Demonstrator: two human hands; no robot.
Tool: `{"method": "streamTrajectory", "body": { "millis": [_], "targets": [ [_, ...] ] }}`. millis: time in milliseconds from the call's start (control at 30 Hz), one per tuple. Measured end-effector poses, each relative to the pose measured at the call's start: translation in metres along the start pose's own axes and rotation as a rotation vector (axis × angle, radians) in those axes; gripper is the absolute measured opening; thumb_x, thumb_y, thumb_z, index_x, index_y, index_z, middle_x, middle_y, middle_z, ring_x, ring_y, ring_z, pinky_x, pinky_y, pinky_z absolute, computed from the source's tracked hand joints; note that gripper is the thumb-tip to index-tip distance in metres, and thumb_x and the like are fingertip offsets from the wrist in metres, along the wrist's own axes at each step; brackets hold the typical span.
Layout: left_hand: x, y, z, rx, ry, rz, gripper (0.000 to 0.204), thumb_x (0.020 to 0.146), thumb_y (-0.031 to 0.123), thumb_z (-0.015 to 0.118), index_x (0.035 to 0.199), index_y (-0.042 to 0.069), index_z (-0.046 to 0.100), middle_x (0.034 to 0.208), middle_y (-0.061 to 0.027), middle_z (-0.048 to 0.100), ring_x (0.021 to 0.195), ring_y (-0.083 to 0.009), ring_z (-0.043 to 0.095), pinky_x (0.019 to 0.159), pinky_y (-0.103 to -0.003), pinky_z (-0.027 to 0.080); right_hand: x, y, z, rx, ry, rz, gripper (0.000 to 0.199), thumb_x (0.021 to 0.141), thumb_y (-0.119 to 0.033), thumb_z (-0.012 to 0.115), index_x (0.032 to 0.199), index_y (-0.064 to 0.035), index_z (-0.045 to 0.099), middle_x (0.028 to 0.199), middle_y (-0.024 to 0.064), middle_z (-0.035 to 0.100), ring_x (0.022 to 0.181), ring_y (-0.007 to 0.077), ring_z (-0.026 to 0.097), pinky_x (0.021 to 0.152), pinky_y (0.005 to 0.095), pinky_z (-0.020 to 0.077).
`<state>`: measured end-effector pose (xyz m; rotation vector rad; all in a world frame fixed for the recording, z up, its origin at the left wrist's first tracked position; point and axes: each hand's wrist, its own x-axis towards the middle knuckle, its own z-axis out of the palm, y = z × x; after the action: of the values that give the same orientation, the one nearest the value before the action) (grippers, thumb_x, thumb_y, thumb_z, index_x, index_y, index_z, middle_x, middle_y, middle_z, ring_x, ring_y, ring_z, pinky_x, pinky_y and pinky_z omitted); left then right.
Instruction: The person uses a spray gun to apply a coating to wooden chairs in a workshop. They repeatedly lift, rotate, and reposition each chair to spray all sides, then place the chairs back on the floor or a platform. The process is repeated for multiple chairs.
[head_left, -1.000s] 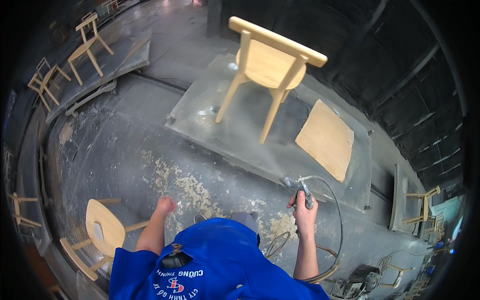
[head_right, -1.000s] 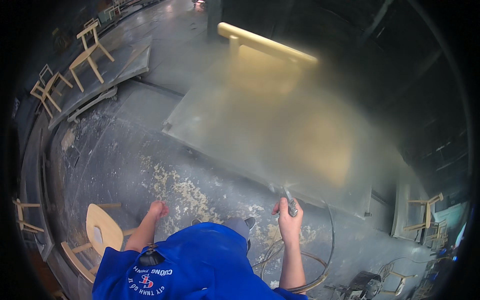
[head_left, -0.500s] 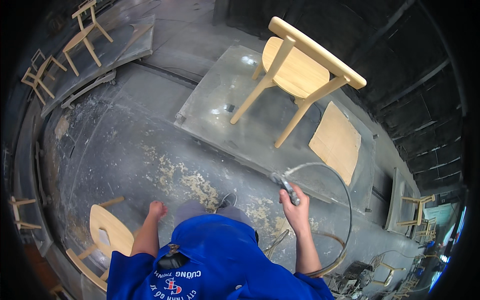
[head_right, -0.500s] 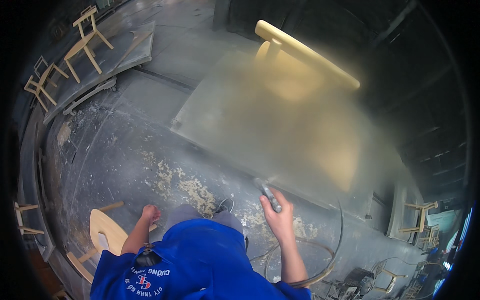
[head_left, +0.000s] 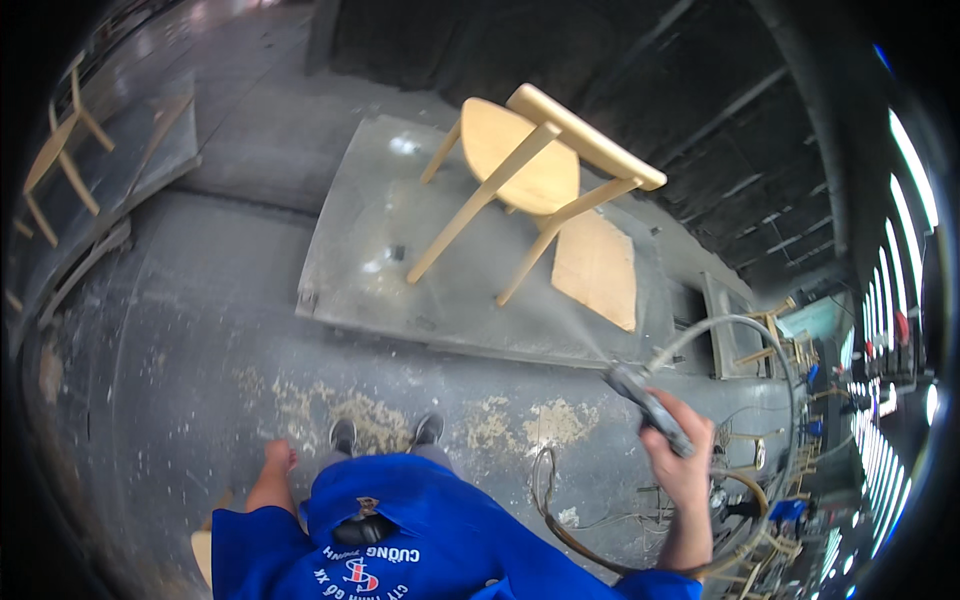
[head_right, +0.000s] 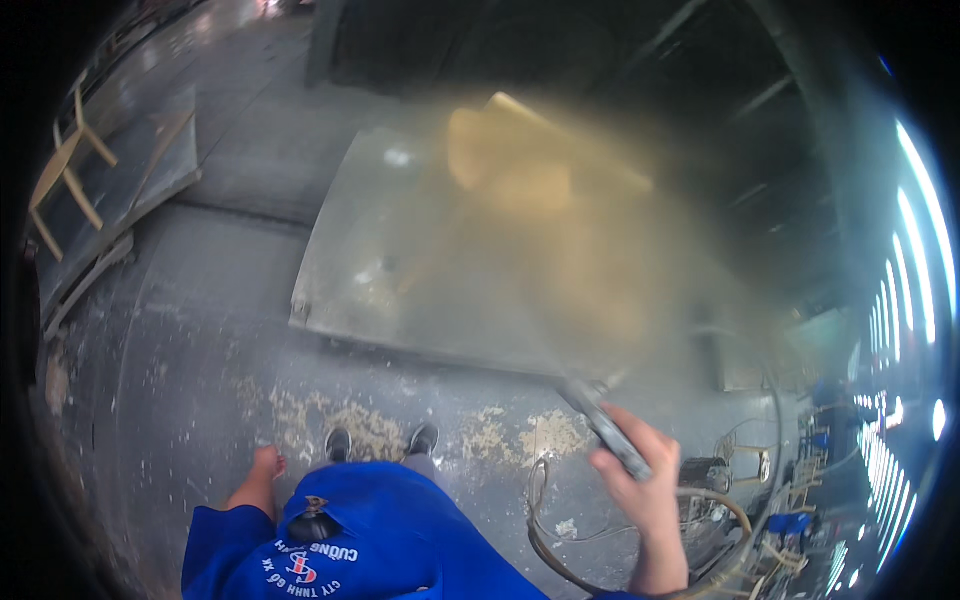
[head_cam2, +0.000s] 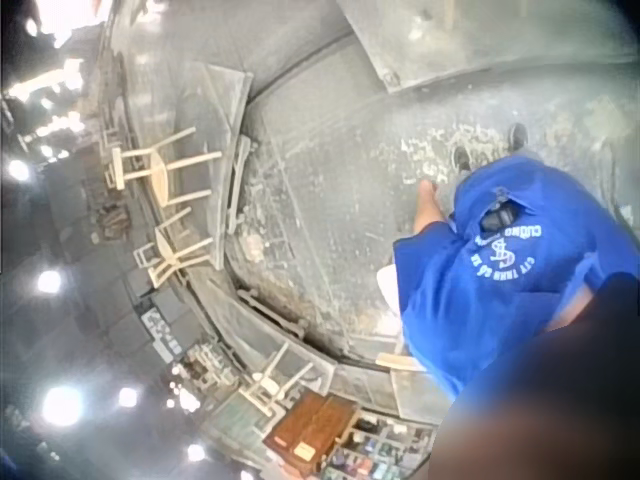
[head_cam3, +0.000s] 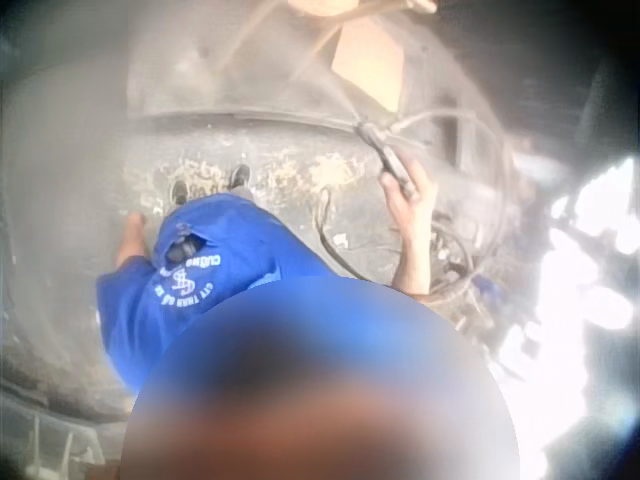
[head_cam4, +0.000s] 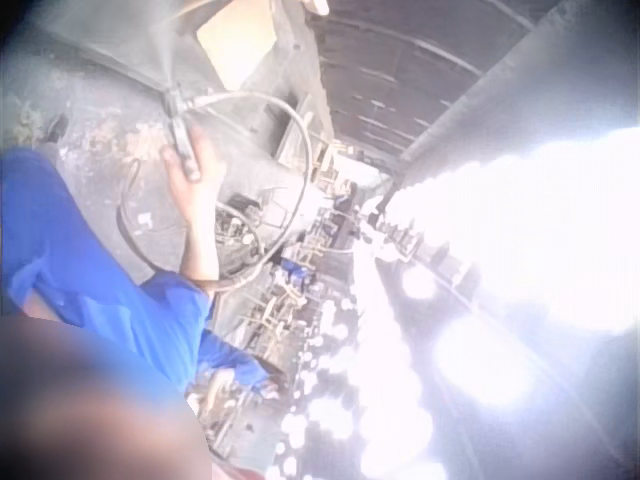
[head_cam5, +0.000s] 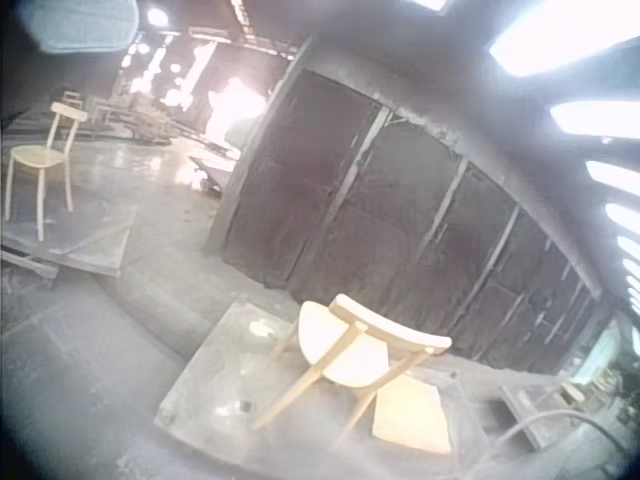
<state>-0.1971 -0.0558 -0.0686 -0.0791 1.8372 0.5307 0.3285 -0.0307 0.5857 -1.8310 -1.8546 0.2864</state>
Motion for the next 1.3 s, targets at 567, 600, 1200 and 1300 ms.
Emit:
{"method": "streamTrajectory", "body": {
  "millis": [567,600,1200,1300],
  "targets": [
    [-0.051,0.166,0.205,0.072,-0.559,0.181,0.027,0.098,0.021,0.051,0.120,0.007,0.053,0.089,-0.0140,0.068,0.066,-0.0269,0.065,0.055,-0.043,0.053,0.001,-0.176,-0.147,0.043,0.519,0.098,0.082,0.093,-0.079,0.036,0.090,-0.0003,0.056,0.068,0.0020,0.053,0.051,0.0086,0.051,0.039,0.0204,0.0311],
    [-0.041,0.158,0.198,0.068,-0.540,0.168,0.027,0.098,0.021,0.052,0.120,0.007,0.053,0.089,-0.0142,0.067,0.066,-0.0270,0.065,0.055,-0.043,0.053,0.012,-0.172,-0.151,-0.150,0.591,0.158,0.079,0.094,-0.077,0.036,0.088,-0.0013,0.057,0.068,0.0024,0.055,0.052,0.0088,0.054,0.039,0.0201,0.0303],
    [0.040,0.086,0.014,0.018,-0.126,0.032,0.025,0.096,0.021,0.051,0.118,0.011,0.055,0.094,-0.0178,0.059,0.076,-0.0312,0.062,0.060,-0.048,0.054,-0.103,-0.056,-0.156,0.395,0.748,0.316,0.063,0.098,-0.064,0.050,0.093,-0.0021,0.057,0.070,0.0064,0.059,0.056,0.0108,0.058,0.040,0.0202,0.0316],
    [0.027,0.132,0.090,0.206,-0.199,0.092,0.027,0.095,0.017,0.050,0.120,0.011,0.056,0.092,-0.0192,0.059,0.074,-0.0328,0.063,0.060,-0.048,0.055,-0.121,-0.046,-0.111,0.415,0.756,0.194,0.066,0.096,-0.064,0.053,0.107,0.0008,0.059,0.073,0.0089,0.062,0.057,0.0127,0.058,0.041,0.0203,0.0325]
  ]
}}
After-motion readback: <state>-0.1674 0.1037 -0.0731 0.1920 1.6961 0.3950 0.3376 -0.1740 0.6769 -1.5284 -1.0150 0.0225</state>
